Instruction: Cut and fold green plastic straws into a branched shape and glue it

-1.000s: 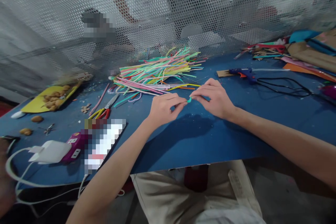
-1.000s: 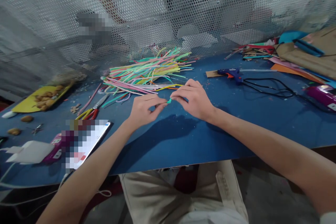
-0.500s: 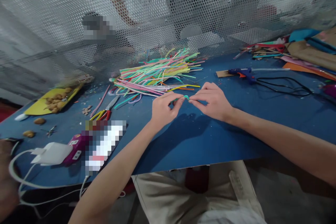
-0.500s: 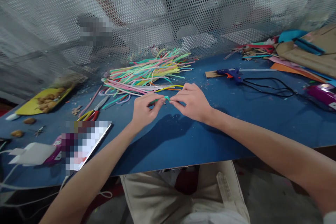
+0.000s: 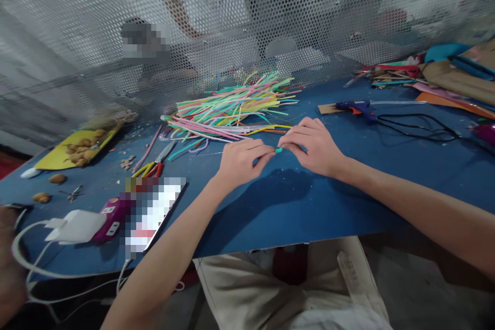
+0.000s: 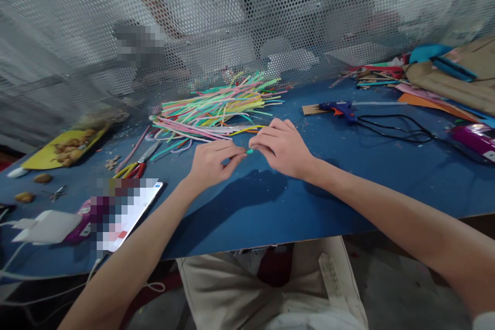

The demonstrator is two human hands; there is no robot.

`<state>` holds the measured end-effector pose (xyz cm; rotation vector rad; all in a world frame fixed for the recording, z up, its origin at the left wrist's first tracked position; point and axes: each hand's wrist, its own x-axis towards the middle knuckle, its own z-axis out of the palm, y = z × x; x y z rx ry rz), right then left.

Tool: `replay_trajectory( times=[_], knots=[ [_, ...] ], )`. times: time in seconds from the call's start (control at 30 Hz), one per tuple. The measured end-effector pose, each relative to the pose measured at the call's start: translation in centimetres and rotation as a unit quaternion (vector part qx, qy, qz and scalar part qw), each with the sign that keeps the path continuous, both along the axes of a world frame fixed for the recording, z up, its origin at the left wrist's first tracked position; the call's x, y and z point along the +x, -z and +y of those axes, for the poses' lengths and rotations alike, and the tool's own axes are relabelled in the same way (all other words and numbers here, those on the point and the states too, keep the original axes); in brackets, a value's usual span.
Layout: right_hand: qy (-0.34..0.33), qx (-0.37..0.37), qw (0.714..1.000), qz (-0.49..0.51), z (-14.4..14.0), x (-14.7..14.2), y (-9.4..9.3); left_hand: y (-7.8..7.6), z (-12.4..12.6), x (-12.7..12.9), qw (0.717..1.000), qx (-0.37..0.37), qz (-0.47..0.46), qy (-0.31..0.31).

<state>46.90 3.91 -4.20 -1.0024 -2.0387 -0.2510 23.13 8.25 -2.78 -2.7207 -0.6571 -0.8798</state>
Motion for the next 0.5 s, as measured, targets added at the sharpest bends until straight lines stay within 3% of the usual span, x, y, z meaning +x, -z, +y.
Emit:
replay_trajectory(
  times=[0.23, 0.5],
  knots=[
    [-0.029, -0.074, 0.993, 0.087, 0.5, -0.2, 0.7, 0.3, -0.4, 0.6, 0.988, -0.119, -0.088, 0.041],
    [0.005, -0.036, 0.999, 0.031, 0.2, -0.4, 1.2, 0.7, -1.4, 1.6, 0.98, -0.116, -0.156, -0.047]
  ],
)
